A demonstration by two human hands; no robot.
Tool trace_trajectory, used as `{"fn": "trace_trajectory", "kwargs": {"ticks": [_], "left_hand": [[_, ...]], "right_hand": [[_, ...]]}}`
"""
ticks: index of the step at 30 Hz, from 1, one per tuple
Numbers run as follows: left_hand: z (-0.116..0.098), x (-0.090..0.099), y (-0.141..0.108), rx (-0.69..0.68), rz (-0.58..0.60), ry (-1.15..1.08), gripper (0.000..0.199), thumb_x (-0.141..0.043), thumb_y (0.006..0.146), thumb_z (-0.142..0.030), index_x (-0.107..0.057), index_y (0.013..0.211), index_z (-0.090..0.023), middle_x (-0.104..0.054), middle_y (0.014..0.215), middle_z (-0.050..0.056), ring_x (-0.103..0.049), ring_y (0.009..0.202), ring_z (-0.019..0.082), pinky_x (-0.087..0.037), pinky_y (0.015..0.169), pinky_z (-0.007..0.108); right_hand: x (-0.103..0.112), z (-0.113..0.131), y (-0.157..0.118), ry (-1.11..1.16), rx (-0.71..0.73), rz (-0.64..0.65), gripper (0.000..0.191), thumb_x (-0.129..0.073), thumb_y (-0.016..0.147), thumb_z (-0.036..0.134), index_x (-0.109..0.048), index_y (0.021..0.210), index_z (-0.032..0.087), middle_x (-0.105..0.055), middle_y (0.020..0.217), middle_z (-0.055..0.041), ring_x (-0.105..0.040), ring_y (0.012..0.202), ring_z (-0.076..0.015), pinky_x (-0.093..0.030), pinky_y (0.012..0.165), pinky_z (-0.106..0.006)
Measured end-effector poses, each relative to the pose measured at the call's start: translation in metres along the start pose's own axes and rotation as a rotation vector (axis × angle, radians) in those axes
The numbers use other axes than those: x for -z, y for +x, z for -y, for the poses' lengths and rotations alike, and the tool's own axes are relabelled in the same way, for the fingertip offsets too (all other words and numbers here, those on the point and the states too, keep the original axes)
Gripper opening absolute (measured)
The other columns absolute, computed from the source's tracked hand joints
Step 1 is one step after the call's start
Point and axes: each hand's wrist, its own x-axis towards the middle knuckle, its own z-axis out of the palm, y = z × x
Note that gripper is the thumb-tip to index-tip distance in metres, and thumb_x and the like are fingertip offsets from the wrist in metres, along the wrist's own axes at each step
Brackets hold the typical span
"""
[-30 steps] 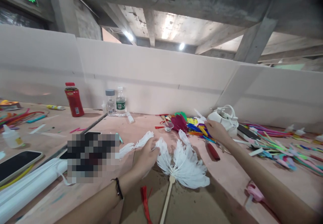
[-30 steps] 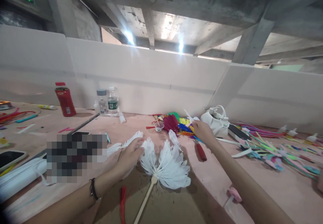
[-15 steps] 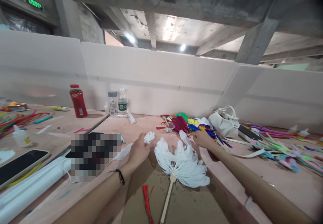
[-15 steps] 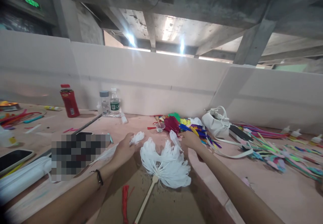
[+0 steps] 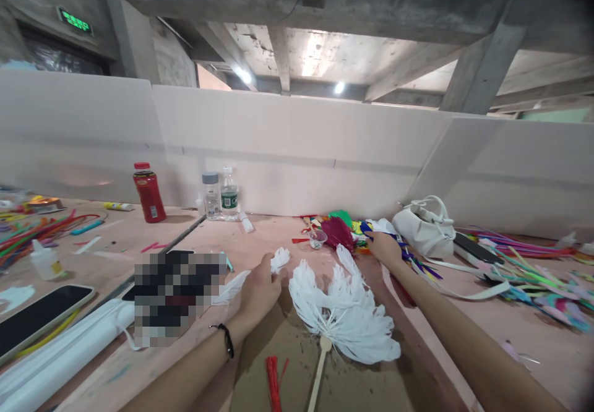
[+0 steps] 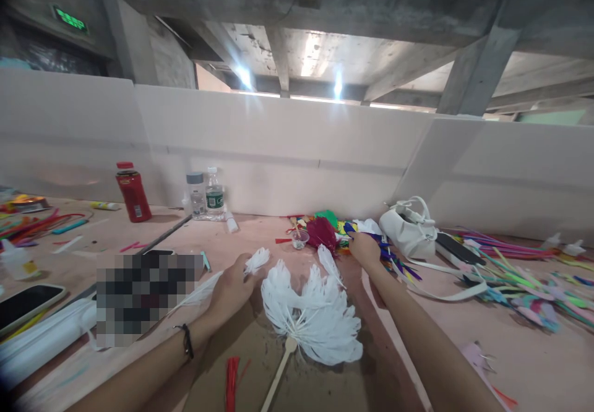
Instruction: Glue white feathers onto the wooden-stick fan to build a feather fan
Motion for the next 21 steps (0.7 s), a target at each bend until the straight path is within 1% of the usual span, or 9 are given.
{"fn": "trace_trajectory", "kwargs": {"ticks": [3, 6, 9, 12, 15, 19, 21], "left_hand": [[0.000, 0.000, 0.000, 0.005, 0.003, 0.021, 0.033, -0.059, 0.097, -0.035, -0.057, 0.126, -0.022, -0.077, 0.105, 0.010, -0.071, 0.097, 0.026, -0.042, 0.073, 0.029], [0.000, 0.001, -0.001, 0.007, 0.002, 0.045, 0.034, -0.057, 0.097, -0.036, -0.057, 0.128, -0.021, -0.077, 0.107, 0.011, -0.071, 0.096, 0.027, -0.041, 0.072, 0.030], [-0.002, 0.001, -0.002, 0.012, 0.000, 0.066, 0.034, -0.056, 0.098, -0.036, -0.057, 0.129, -0.020, -0.077, 0.107, 0.012, -0.071, 0.096, 0.027, -0.040, 0.072, 0.030], [-0.004, 0.002, -0.003, 0.010, 0.003, 0.078, 0.033, -0.055, 0.098, -0.034, -0.057, 0.128, -0.020, -0.077, 0.104, 0.011, -0.071, 0.094, 0.027, -0.039, 0.070, 0.030], [-0.003, 0.002, -0.002, -0.005, 0.003, 0.079, 0.032, -0.055, 0.098, -0.032, -0.057, 0.128, -0.021, -0.077, 0.101, 0.009, -0.070, 0.093, 0.026, -0.040, 0.071, 0.030], [-0.001, -0.001, -0.002, -0.038, -0.011, 0.083, 0.028, -0.054, 0.097, -0.029, -0.058, 0.124, -0.022, -0.075, 0.101, 0.009, -0.069, 0.092, 0.027, -0.041, 0.072, 0.031], [-0.001, -0.002, -0.002, -0.074, -0.020, 0.078, 0.029, -0.053, 0.096, -0.024, -0.059, 0.124, -0.021, -0.074, 0.104, 0.011, -0.067, 0.097, 0.028, -0.043, 0.078, 0.033]], "right_hand": [[-0.003, 0.003, 0.004, -0.022, 0.033, 0.020, 0.030, -0.064, 0.101, 0.037, -0.066, 0.123, 0.017, -0.068, 0.124, -0.0093, -0.067, 0.110, -0.0241, -0.056, 0.096, -0.047], [-0.004, 0.006, 0.003, -0.045, 0.034, 0.029, 0.027, -0.065, 0.100, 0.037, -0.068, 0.117, 0.016, -0.069, 0.120, -0.0088, -0.067, 0.109, -0.0241, -0.056, 0.095, -0.047], [0.001, 0.007, 0.001, -0.060, 0.033, 0.000, 0.026, -0.065, 0.100, 0.038, -0.068, 0.113, 0.015, -0.068, 0.122, -0.0093, -0.065, 0.113, -0.0251, -0.054, 0.098, -0.048], [0.016, 0.003, 0.001, -0.056, 0.024, -0.043, 0.028, -0.063, 0.100, 0.040, -0.069, 0.110, 0.015, -0.067, 0.124, -0.0100, -0.063, 0.117, -0.0258, -0.051, 0.101, -0.049], [0.037, -0.006, 0.005, -0.027, -0.026, -0.066, 0.029, -0.062, 0.101, 0.042, -0.070, 0.107, 0.015, -0.070, 0.117, -0.0100, -0.066, 0.110, -0.0242, -0.052, 0.099, -0.047], [0.065, -0.021, 0.005, 0.056, -0.104, -0.111, 0.029, -0.062, 0.101, 0.043, -0.070, 0.104, 0.015, -0.072, 0.108, -0.0075, -0.069, 0.102, -0.0222, -0.055, 0.094, -0.044], [0.075, -0.027, 0.000, 0.113, -0.123, -0.151, 0.029, -0.061, 0.102, 0.043, -0.071, 0.105, 0.016, -0.073, 0.109, -0.0067, -0.069, 0.101, -0.0219, -0.055, 0.094, -0.043]]}}
